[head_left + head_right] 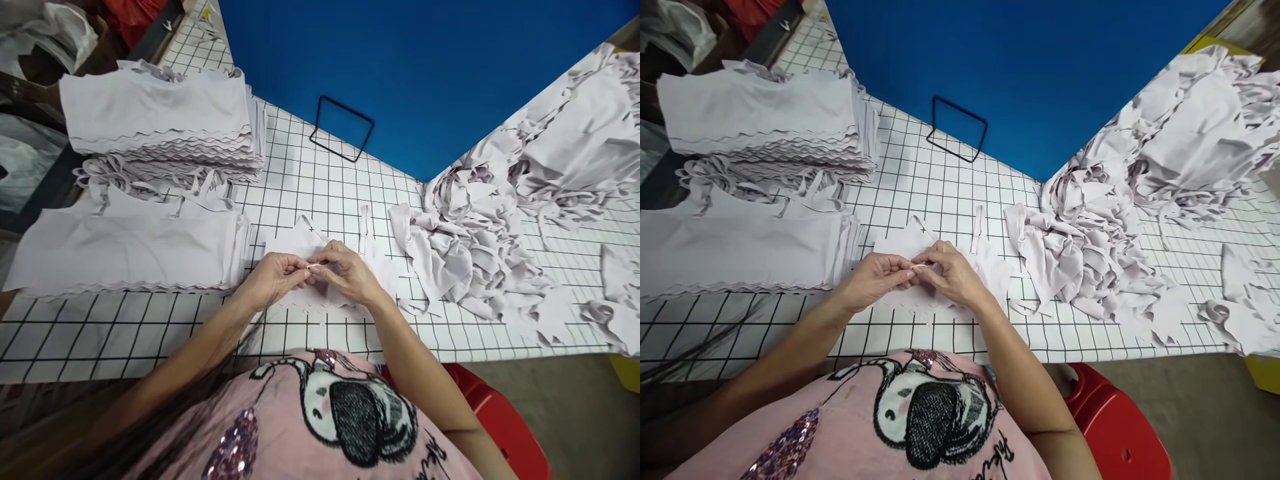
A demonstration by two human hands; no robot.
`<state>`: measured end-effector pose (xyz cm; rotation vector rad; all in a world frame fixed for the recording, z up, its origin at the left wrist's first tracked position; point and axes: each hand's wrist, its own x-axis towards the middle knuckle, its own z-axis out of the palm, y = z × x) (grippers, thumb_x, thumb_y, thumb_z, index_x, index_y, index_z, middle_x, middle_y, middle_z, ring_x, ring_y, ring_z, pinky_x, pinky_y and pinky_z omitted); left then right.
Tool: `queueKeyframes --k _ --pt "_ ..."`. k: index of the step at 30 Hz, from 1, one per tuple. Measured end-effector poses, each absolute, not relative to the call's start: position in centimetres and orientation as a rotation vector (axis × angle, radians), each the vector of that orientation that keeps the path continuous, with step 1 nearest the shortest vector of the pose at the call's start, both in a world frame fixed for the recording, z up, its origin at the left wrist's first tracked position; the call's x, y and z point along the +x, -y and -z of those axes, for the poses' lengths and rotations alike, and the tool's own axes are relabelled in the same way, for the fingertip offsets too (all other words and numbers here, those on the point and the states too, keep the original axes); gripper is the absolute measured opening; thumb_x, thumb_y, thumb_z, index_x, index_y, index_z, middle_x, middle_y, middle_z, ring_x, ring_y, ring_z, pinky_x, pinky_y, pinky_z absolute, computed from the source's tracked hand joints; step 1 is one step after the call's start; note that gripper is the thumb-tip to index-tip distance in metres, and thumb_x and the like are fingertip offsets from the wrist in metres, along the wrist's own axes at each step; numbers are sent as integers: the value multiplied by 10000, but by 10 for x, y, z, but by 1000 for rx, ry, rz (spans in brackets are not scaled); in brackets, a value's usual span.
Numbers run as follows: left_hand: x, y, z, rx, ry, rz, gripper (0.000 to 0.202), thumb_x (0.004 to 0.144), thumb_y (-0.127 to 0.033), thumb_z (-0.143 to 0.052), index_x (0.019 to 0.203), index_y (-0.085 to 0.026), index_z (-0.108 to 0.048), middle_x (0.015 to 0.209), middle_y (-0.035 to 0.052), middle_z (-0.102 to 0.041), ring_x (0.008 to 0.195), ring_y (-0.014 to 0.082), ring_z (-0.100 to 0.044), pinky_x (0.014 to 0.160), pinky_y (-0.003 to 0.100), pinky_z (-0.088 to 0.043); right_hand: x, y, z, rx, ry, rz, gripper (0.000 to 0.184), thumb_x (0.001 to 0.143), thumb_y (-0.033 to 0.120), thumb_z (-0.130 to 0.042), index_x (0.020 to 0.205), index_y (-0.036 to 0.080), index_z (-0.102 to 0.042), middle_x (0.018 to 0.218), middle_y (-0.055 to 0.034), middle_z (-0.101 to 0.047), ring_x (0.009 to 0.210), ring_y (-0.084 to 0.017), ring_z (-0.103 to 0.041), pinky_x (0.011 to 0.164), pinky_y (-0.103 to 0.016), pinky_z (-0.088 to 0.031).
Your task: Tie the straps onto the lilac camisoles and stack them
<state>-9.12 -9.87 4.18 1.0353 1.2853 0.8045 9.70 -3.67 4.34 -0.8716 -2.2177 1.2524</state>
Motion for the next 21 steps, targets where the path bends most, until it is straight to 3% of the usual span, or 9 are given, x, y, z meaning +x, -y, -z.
queueKeyframes --k 4,8,11,15,21 --pt "-92 99 -45 1178 -1389 -779 248 839 -386 -614 845 -149 -687 809 60 -727 761 185 -670 746 328 -543 97 32 -44 -886 2256 -1192 116 915 321 -617 940 243 -700 845 -22 -559 910 -188 -530 853 -361 -444" --pt "-98 95 -41 1709 -1706 -851 163 874 -311 -573 862 -171 -656 875 58 -688 847 218 -612 817 381 -501 96 22 -47 -954 2217 -1026 114 924 315 -598 881 240 -673 890 -34 -563 953 -205 -518 922 -404 -419" --pt "-101 87 -38 2054 -1785 -762 151 859 -269 -608 965 -170 -649 993 84 -669 971 261 -549 887 425 -454 94 12 -45 -1006 2063 -1000 100 926 307 -591 880 242 -651 917 -37 -564 970 -203 -527 927 -397 -429" --pt "-98 77 -34 2092 -1838 -550 233 826 -285 -680 1022 -164 -647 999 90 -663 996 280 -529 851 428 -430 89 5 -33 -1031 1965 -1053 107 928 309 -580 883 235 -643 930 -37 -579 942 -193 -535 912 -383 -434" --pt "-91 74 -25 1971 -1836 -645 103 845 -299 -658 808 -206 -636 938 65 -657 978 272 -534 804 426 -388 87 10 -19 -1015 2019 -1121 120 924 317 -593 877 228 -658 926 -38 -588 945 -193 -534 873 -373 -430"
